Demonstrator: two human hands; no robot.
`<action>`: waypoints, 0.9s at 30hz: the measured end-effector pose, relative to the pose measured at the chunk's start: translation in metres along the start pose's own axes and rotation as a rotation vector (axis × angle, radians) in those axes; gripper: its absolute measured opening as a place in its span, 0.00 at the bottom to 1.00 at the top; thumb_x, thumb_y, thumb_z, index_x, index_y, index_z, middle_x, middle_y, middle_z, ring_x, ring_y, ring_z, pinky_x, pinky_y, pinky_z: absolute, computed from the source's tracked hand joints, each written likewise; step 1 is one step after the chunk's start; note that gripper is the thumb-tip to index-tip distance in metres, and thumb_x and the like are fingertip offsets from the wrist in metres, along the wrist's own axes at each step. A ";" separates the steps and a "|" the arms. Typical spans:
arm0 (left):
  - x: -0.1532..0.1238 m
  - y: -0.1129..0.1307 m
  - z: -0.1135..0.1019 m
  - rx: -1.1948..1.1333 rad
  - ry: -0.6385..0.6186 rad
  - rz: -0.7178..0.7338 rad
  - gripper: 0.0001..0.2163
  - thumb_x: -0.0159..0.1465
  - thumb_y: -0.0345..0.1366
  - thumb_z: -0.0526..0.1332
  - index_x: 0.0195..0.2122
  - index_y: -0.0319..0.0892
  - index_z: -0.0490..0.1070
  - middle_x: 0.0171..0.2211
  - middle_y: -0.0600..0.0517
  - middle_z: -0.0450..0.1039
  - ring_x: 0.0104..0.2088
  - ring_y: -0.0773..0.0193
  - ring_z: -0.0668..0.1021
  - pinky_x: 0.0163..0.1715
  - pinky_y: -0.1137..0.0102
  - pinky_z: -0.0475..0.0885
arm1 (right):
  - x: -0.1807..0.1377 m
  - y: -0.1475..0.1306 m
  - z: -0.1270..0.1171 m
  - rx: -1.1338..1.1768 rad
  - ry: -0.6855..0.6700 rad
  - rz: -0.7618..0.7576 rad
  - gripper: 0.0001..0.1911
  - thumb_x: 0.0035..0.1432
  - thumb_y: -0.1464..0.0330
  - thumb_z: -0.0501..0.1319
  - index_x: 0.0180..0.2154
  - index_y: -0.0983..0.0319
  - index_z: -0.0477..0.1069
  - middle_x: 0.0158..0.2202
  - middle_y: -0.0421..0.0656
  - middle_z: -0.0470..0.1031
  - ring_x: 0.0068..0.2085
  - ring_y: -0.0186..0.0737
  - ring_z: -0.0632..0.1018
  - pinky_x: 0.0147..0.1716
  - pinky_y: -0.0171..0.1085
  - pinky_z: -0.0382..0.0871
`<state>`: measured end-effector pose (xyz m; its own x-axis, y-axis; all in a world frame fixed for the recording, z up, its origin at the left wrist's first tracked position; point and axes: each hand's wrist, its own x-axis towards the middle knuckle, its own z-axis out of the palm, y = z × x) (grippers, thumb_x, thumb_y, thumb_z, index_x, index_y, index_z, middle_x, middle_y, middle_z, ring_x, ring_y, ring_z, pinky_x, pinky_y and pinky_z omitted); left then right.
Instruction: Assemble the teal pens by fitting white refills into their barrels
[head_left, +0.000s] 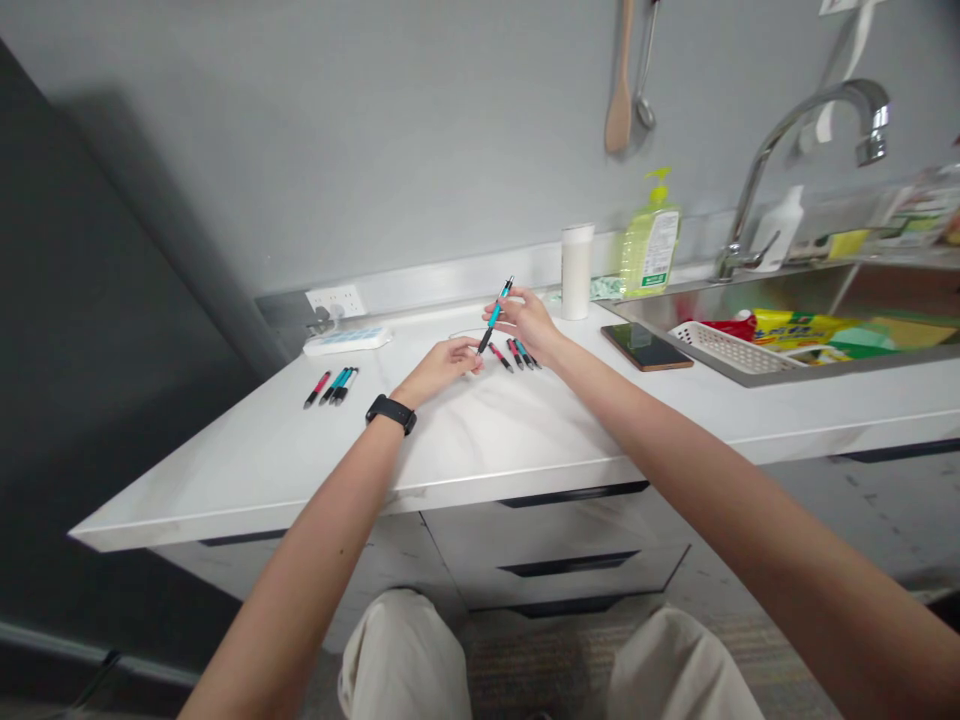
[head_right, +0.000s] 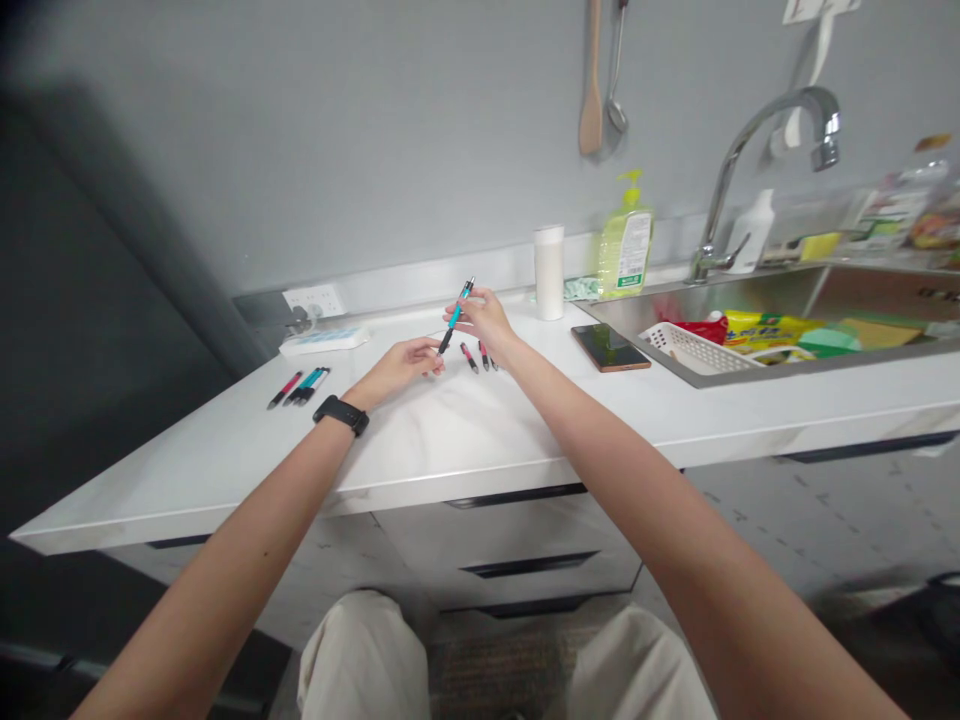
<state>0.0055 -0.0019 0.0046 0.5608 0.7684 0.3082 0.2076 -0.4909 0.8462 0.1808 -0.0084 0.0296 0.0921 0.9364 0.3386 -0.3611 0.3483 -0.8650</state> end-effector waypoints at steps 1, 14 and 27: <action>0.000 0.000 0.000 0.005 0.005 0.012 0.17 0.52 0.40 0.65 0.41 0.37 0.70 0.27 0.52 0.74 0.30 0.66 0.76 0.35 0.69 0.69 | 0.000 0.000 0.000 0.000 -0.003 -0.003 0.06 0.61 0.74 0.54 0.35 0.59 0.57 0.26 0.35 0.74 0.30 0.32 0.78 0.42 0.40 0.72; -0.005 0.007 -0.004 0.064 0.007 0.032 0.11 0.53 0.40 0.64 0.32 0.37 0.72 0.27 0.50 0.75 0.30 0.66 0.75 0.34 0.70 0.66 | 0.002 0.004 -0.004 -0.010 -0.087 -0.036 0.08 0.57 0.70 0.58 0.35 0.57 0.57 0.29 0.35 0.76 0.34 0.33 0.79 0.43 0.43 0.73; -0.013 -0.003 0.005 -0.103 -0.158 -0.092 0.12 0.52 0.40 0.67 0.30 0.36 0.71 0.25 0.55 0.69 0.27 0.72 0.69 0.31 0.72 0.62 | -0.007 0.002 0.000 -0.167 -0.110 0.047 0.08 0.55 0.72 0.59 0.34 0.58 0.59 0.29 0.38 0.76 0.31 0.33 0.77 0.43 0.43 0.71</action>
<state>0.0022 -0.0127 -0.0040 0.6637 0.7301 0.1625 0.1855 -0.3711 0.9099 0.1795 -0.0144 0.0260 -0.0265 0.9448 0.3266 -0.2025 0.3149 -0.9273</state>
